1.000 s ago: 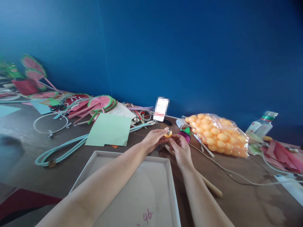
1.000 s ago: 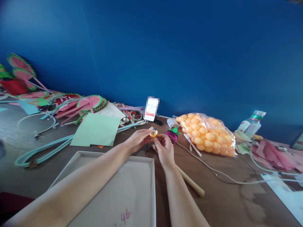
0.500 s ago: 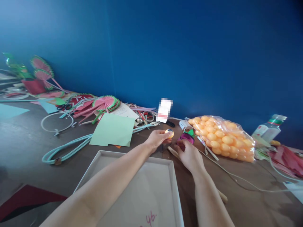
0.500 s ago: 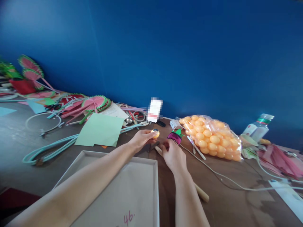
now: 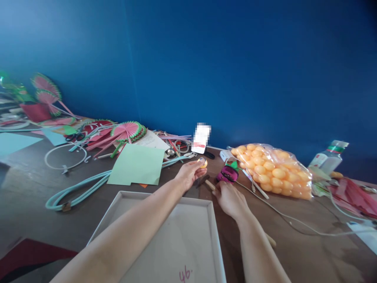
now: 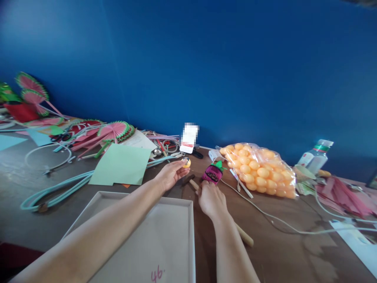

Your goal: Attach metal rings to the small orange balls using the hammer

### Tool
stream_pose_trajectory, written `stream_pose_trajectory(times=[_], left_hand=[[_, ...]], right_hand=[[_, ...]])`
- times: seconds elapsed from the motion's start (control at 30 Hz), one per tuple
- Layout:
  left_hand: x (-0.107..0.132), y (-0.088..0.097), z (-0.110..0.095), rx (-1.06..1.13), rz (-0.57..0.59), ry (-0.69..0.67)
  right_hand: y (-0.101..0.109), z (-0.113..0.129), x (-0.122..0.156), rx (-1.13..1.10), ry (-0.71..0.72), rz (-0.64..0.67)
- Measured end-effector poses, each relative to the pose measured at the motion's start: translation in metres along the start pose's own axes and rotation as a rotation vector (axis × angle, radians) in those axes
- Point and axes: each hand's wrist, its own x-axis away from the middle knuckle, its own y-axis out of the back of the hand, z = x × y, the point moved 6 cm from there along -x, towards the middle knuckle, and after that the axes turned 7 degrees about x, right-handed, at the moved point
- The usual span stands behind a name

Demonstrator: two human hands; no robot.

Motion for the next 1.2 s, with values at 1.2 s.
stream_pose_trajectory(times=[1.2], left_hand=[[-0.008, 0.012, 0.0, 0.033, -0.146, -0.02]], right_hand=[[0.041, 0.023, 0.019, -0.154, 0.155, -0.736]])
